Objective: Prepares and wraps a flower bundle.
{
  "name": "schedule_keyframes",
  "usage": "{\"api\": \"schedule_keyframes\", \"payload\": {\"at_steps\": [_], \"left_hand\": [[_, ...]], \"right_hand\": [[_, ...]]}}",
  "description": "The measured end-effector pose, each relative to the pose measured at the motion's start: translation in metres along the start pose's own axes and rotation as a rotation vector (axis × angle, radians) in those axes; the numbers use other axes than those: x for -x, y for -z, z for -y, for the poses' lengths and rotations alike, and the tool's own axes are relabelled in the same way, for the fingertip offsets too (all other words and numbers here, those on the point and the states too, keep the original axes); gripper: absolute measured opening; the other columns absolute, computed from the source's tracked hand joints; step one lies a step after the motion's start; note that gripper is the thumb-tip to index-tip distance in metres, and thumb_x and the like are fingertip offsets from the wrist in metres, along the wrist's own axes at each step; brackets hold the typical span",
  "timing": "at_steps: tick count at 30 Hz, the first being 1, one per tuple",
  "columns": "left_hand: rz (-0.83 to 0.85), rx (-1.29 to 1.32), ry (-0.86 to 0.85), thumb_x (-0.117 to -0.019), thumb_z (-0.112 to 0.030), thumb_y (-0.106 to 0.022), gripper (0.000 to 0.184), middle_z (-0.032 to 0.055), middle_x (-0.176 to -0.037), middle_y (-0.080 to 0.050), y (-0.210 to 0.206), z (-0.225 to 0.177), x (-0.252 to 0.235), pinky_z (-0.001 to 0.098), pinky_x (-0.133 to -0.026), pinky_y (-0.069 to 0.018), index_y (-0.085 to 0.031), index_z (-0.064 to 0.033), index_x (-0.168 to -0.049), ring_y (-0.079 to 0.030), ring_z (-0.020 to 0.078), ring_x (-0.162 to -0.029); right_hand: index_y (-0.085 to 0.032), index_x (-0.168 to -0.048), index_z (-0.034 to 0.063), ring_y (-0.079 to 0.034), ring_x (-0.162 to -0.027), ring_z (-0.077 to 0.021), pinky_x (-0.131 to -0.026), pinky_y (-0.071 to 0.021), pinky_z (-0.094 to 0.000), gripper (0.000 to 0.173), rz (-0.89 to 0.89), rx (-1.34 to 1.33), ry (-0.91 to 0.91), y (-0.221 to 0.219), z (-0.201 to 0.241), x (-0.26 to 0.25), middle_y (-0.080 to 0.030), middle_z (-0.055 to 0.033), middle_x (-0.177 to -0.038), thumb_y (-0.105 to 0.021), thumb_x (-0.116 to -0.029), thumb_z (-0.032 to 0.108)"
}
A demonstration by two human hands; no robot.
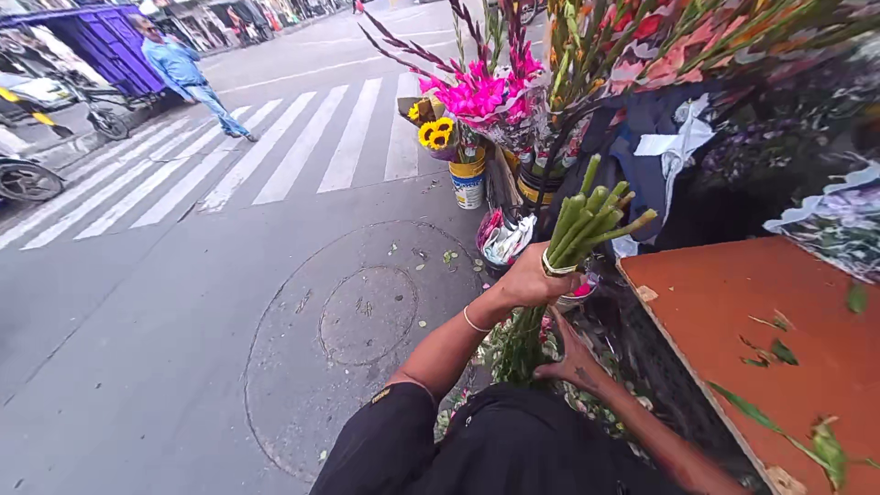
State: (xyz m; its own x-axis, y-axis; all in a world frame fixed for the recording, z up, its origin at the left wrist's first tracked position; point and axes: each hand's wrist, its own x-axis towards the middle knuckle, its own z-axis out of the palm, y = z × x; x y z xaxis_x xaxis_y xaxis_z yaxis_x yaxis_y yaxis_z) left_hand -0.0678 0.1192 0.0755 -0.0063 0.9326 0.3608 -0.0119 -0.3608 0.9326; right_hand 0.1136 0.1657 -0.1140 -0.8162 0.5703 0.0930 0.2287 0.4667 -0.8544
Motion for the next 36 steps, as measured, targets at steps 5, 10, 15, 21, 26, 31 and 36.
{"api": "schedule_keyframes", "payload": {"at_steps": [5,10,15,21,26,31,36], "left_hand": [[-0.040,0.245,-0.104,-0.0786,-0.010,-0.083,0.063,-0.0041,-0.065,-0.065,-0.017,-0.004,-0.008,0.0229,-0.055,-0.0560,-0.053,0.0032,-0.132,-0.062,0.0061,-0.053],[-0.080,0.004,-0.154,-0.0632,-0.051,-0.093,0.133,0.0204,-0.140,-0.058,0.011,0.055,0.010,0.0428,-0.110,-0.0501,-0.014,0.0078,-0.152,-0.061,0.0276,-0.127],[-0.534,0.090,-0.064,-0.0787,-0.015,-0.086,0.031,0.0002,-0.082,-0.073,-0.044,0.118,0.063,0.0290,-0.074,-0.0613,-0.066,-0.0041,-0.099,-0.070,0.0099,-0.074],[-0.728,0.165,-0.168,-0.0882,-0.021,-0.078,0.019,-0.0076,-0.057,-0.058,-0.007,0.125,0.070,0.0250,-0.051,-0.0526,-0.060,-0.0179,-0.083,-0.055,0.0048,-0.047],[-0.768,0.114,-0.214,-0.0906,-0.022,-0.074,0.019,-0.0101,-0.055,-0.053,0.065,0.119,0.087,0.0230,-0.050,-0.0489,-0.057,-0.0225,-0.082,-0.050,0.0033,-0.045],[-0.955,0.029,-0.237,-0.0915,-0.021,-0.073,0.017,-0.0106,-0.056,-0.054,0.161,0.141,0.098,0.0230,-0.049,-0.0490,-0.057,-0.0219,-0.086,-0.050,0.0035,-0.046],[-1.048,-0.068,-0.191,-0.0915,-0.021,-0.073,0.015,-0.0124,-0.060,-0.057,0.231,0.150,0.104,0.0218,-0.052,-0.0504,-0.059,-0.0247,-0.087,-0.053,0.0019,-0.049]], "right_hand": [[-0.049,-0.142,-0.0092,-0.068,-0.114,-0.0221,-0.102,-0.0532,-0.0386,0.084,-0.368,-0.159,0.011,-0.037,0.025,-0.018,-0.069,-0.0214,-0.124,-0.087,-0.0776,0.031],[-0.058,-0.130,-0.0109,-0.071,-0.105,-0.0266,-0.097,-0.0552,-0.0427,0.058,-0.397,-0.143,-0.049,-0.032,0.020,-0.018,-0.072,-0.0225,-0.112,-0.077,-0.0882,0.023],[-0.055,-0.133,-0.0140,-0.067,-0.115,-0.0378,-0.103,-0.0514,-0.0499,0.055,-0.284,-0.005,0.038,-0.043,0.012,-0.023,-0.067,-0.0294,-0.123,-0.072,-0.0897,0.015],[-0.048,-0.146,-0.0055,-0.056,-0.134,-0.0363,-0.115,-0.0393,-0.0548,0.086,0.072,0.091,0.193,-0.031,0.016,-0.046,-0.057,-0.0235,-0.144,-0.086,-0.0796,0.034],[-0.063,-0.134,-0.0003,-0.075,-0.096,-0.0226,-0.091,-0.0598,-0.0421,0.037,0.080,-0.178,-0.151,-0.023,-0.047,-0.055,-0.074,-0.0138,-0.115,-0.063,-0.0999,0.014],[-0.071,-0.092,-0.0079,-0.065,-0.071,-0.0364,-0.075,-0.0509,-0.0594,0.061,-0.177,0.059,-0.702,-0.014,-0.116,-0.080,-0.068,-0.0218,-0.078,-0.048,-0.1065,0.047],[-0.065,-0.130,-0.0024,-0.070,-0.104,-0.0390,-0.098,-0.0510,-0.0575,0.038,0.138,0.172,-0.666,-0.016,-0.166,-0.142,-0.072,-0.0240,-0.114,-0.067,-0.0992,0.020]]}}
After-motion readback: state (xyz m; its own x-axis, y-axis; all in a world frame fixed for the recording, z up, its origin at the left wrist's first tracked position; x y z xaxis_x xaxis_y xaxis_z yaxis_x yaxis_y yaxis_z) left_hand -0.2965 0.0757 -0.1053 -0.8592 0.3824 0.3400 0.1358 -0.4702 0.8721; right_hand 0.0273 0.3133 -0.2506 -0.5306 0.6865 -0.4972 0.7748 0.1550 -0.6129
